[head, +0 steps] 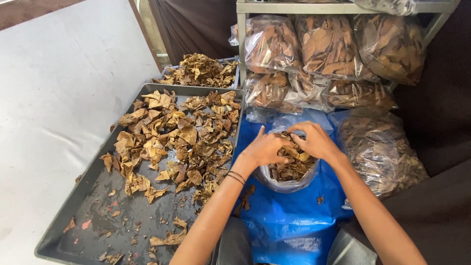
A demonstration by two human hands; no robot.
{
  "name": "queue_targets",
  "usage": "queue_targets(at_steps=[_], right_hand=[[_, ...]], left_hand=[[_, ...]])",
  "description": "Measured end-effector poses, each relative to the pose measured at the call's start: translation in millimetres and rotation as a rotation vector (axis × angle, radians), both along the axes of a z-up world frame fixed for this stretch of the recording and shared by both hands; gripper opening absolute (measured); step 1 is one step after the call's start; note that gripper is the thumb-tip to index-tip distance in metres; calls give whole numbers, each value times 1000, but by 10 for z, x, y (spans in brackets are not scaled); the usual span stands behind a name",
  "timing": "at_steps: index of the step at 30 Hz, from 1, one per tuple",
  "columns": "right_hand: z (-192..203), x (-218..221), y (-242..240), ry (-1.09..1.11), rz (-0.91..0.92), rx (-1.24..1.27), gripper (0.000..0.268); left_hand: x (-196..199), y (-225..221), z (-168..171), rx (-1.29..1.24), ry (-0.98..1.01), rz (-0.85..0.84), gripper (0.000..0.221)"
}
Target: Stuffing dried leaves from metal trays into clear plastic pouches for packaging.
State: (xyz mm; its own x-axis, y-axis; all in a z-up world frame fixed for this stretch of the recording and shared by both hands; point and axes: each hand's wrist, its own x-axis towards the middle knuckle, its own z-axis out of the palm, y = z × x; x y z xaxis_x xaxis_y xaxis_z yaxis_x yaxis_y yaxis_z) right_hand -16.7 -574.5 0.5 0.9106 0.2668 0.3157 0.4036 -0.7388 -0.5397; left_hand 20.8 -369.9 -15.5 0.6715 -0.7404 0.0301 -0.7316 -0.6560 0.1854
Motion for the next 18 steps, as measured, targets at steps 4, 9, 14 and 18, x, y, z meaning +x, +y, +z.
queue_targets(at_steps=[4,9,14,18], right_hand=[[86,77,304,-96,53,24,26],[-145,234,814,-169,183,54,20],[-53,106,1402,-104,260,110,20],[84,47,1843,-43,358,98,28]], left_hand=[[85,420,161,-140,-146,-40,39],[-84,1104,376,-263,-158,137,30],[-200,1844,252,-156,-158,340,40],[-434,2376,156,-116,-247,501,40]])
